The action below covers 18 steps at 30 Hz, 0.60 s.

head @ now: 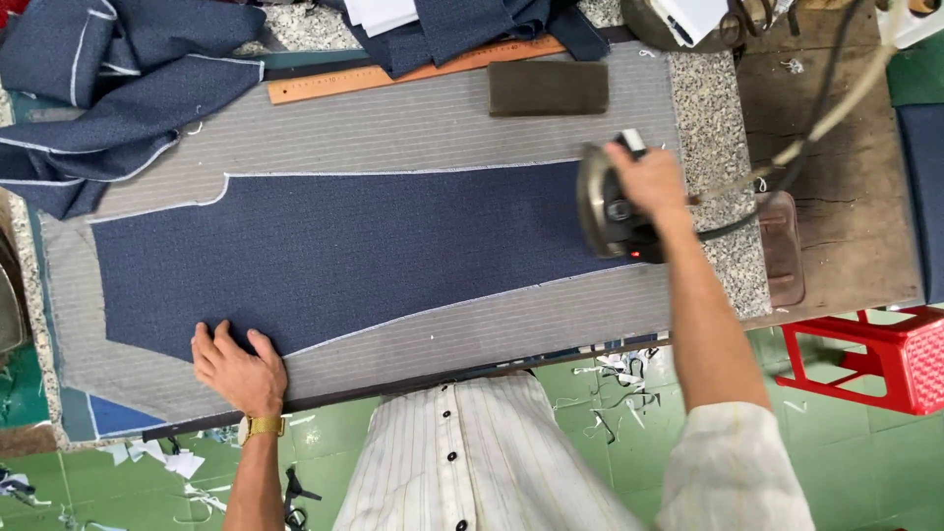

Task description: The person irons a piece of dark blue fabric on a work table using a steam iron. They move the iron back and forth across the fabric, occasionally adjusting its position with their left hand. The person also flips the fabric over to iron the other side.

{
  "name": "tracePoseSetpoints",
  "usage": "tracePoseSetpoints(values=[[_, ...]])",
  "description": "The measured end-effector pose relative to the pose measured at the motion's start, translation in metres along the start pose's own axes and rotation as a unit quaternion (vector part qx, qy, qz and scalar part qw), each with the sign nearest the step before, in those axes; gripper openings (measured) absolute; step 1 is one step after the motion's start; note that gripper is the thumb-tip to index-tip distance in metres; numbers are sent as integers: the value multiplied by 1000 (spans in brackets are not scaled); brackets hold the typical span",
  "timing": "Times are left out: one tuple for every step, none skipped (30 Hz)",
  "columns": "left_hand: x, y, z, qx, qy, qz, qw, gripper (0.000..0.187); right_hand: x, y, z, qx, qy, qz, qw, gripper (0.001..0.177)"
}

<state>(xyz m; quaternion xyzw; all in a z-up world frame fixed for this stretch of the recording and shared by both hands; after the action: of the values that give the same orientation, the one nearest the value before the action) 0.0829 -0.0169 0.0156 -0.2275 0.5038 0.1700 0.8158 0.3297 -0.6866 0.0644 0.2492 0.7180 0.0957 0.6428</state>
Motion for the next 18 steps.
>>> tracePoseSetpoints(values=[[-1, 0, 0, -1, 0, 2, 1000, 41, -11, -8, -2, -1, 2, 1, 1000, 78], [-3, -3, 0, 6, -6, 2, 1000, 40, -23, -19, -3, 19, 1, -6, 1000, 79], [-5, -5, 0, 13, -12, 2, 1000, 39, -35, -29, -4, 39, 1, -13, 999, 80], [-4, -5, 0, 11, -13, 4, 1000, 39, -32, -57, 7, 36, 3, -13, 999, 80], [-4, -5, 0, 9, -11, -3, 1000, 39, -33, -88, 18, 57, -18, -13, 998, 79], [-3, -4, 0, 7, -10, -9, 1000, 39, -32, -119, 27, 78, -38, -13, 996, 78], [-3, -1, 1, 5, -10, -6, 1000, 39, -31, -118, 24, 76, -35, -12, 996, 78], [-2, -1, 0, 5, -9, -8, 1000, 39, -33, -119, 20, 80, -44, 22, 996, 69], [-1, -1, 0, 5, -8, -10, 1000, 39, -35, -119, 16, 84, -53, 56, 994, 62], [-1, -1, 0, 3, -8, -9, 1000, 39, -34, -117, 17, 82, -51, 54, 994, 62], [-1, -1, -1, 3, -7, -8, 1000, 39, -31, -116, 16, 90, -43, 58, 993, 63], [-1, -1, 0, 3, -6, -7, 1000, 40, -28, -115, 15, 98, -35, 62, 993, 64], [-2, -1, 1, 2, -6, -6, 1000, 40, -23, -116, 13, 97, -34, 60, 993, 64], [-3, -2, 1, 2, -1, -8, 1000, 40, -14, -115, 13, 81, -14, 88, 993, 60], [-3, -2, 0, 3, 3, -10, 1000, 39, -5, -113, 13, 65, 7, 116, 991, 58], [-4, -3, 0, 1, 5, -8, 1000, 39, -8, -88, 2, 65, 10, 115, 991, 58], [-6, -5, 0, -2, 8, -9, 1000, 39, -8, -58, -7, 38, 46, 100, 993, 57], [-7, -6, 2, -3, 12, -8, 1000, 39, -6, -29, -19, 13, 81, 87, 993, 56]])
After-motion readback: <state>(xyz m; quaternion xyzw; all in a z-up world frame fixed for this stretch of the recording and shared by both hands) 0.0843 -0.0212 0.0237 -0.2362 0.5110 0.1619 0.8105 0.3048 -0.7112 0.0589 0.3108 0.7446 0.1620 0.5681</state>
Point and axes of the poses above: each hand's wrist, its own z-axis towards the middle knuckle, its own x-axis out of the palm, y = z × x, the point moved 8 cm from there along z, towards the middle knuckle, and after that the axes turned 12 degrees about -x, right-handed, at the moved point
